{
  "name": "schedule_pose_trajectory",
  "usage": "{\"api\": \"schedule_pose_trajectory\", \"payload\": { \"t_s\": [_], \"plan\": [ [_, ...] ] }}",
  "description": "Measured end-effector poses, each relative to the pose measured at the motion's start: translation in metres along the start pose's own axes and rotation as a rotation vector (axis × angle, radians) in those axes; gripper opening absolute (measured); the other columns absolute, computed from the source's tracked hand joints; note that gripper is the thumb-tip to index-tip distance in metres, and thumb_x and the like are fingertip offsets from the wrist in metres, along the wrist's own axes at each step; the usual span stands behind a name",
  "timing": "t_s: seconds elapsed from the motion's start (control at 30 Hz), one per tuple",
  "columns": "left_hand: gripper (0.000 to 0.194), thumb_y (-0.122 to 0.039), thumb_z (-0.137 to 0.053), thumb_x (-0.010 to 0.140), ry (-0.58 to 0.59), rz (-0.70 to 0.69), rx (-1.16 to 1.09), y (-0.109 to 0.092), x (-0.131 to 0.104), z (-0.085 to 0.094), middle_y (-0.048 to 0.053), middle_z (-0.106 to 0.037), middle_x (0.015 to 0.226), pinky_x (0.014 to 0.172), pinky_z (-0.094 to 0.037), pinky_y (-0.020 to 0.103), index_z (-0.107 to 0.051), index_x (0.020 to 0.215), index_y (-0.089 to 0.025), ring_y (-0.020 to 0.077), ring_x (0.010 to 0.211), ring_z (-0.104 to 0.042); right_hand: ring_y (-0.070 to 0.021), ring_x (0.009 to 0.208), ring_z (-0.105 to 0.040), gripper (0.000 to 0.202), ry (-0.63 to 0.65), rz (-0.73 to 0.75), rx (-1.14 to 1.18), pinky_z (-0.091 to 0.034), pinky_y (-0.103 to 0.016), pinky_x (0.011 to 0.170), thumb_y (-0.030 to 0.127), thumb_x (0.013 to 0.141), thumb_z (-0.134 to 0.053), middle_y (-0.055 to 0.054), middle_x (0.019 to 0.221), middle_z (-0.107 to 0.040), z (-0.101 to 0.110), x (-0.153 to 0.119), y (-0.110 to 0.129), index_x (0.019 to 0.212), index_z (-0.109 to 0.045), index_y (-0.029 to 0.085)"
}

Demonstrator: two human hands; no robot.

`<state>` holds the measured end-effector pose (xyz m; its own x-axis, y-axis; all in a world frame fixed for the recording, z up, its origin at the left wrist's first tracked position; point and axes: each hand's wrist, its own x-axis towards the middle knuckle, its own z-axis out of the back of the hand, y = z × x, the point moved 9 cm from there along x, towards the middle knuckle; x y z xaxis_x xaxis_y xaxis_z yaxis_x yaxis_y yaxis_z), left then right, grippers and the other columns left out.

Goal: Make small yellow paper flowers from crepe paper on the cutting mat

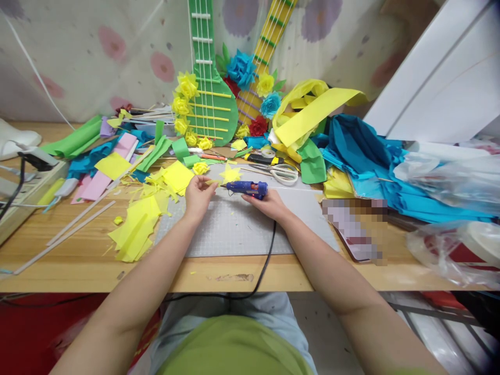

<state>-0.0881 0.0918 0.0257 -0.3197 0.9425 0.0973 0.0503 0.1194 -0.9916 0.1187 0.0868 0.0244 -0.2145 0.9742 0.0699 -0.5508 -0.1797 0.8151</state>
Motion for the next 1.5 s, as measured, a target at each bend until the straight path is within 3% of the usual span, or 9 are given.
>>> {"api": "schedule_pose_trajectory", "payload": {
  "t_s": [0.53, 0.87, 1.1, 1.2, 1.33, 1.5],
  "plan": [
    [0.035, -0.029, -0.072, 0.052, 0.022, 0.064, -0.036, 0.004, -0.001, -0.003, -0.002, -0.057, 0.065, 0.052, -0.051, 0.024, -0.049, 0.075, -0.016, 0.0104, 0.060, -0.056, -0.0162, 0.067, -0.054, 0.047, -0.017, 0.006, 0.022, -0.042, -0.026, 0.061, 0.055, 0.068, -0.055, -0.001, 0.070, -0.061, 0.003, -0.001, 0.004, 0.090, -0.067, 0.016],
    [0.035, -0.029, -0.073, 0.051, 0.076, 0.061, -0.033, 0.002, -0.003, -0.009, -0.003, -0.055, 0.060, 0.053, -0.051, 0.024, -0.049, 0.073, -0.016, 0.0100, 0.057, -0.055, -0.0165, 0.070, -0.057, 0.043, -0.071, 0.024, 0.157, -0.045, -0.029, 0.068, 0.053, 0.066, -0.059, -0.002, 0.074, -0.064, 0.004, 0.004, -0.007, 0.087, -0.066, 0.016],
    [0.038, -0.027, -0.072, 0.051, 0.097, 0.115, -0.081, 0.006, -0.005, -0.011, -0.002, -0.059, 0.061, 0.053, -0.050, 0.025, -0.049, 0.079, -0.017, 0.0140, 0.062, -0.061, -0.0105, 0.052, -0.050, 0.038, -0.209, -0.074, 0.324, -0.042, -0.024, 0.055, 0.054, 0.063, -0.061, -0.001, 0.056, -0.058, 0.016, 0.007, -0.018, 0.063, -0.060, 0.016],
    [0.035, -0.024, -0.072, 0.051, 0.073, 0.147, -0.126, 0.006, -0.001, -0.008, -0.004, -0.055, 0.058, 0.057, -0.051, 0.026, -0.051, 0.078, -0.016, 0.0118, 0.061, -0.059, -0.0078, 0.046, -0.046, 0.038, -0.287, -0.119, 0.491, -0.039, -0.022, 0.047, 0.054, 0.065, -0.059, -0.001, 0.057, -0.057, 0.024, 0.009, -0.026, 0.062, -0.057, 0.016],
    [0.028, -0.015, -0.069, 0.053, -0.002, 0.266, -0.258, 0.012, 0.007, -0.006, -0.002, -0.057, 0.066, 0.068, -0.052, 0.029, -0.051, 0.074, -0.015, 0.0098, 0.065, -0.059, -0.0111, 0.060, -0.057, 0.034, -0.387, -0.167, 0.810, -0.044, -0.021, 0.049, 0.050, 0.064, -0.062, -0.003, 0.069, -0.062, 0.032, 0.013, -0.040, 0.068, -0.057, 0.017],
    [0.025, -0.011, -0.062, 0.057, 0.032, 0.359, -0.281, 0.017, 0.020, -0.023, 0.000, -0.059, 0.070, 0.065, -0.051, 0.027, -0.050, 0.078, -0.017, 0.0109, 0.066, -0.060, -0.0165, 0.079, -0.063, 0.030, -0.299, -0.202, 1.126, -0.053, -0.030, 0.069, 0.049, 0.070, -0.060, -0.002, 0.076, -0.063, 0.023, 0.025, -0.044, 0.072, -0.054, 0.020]
  ]
}}
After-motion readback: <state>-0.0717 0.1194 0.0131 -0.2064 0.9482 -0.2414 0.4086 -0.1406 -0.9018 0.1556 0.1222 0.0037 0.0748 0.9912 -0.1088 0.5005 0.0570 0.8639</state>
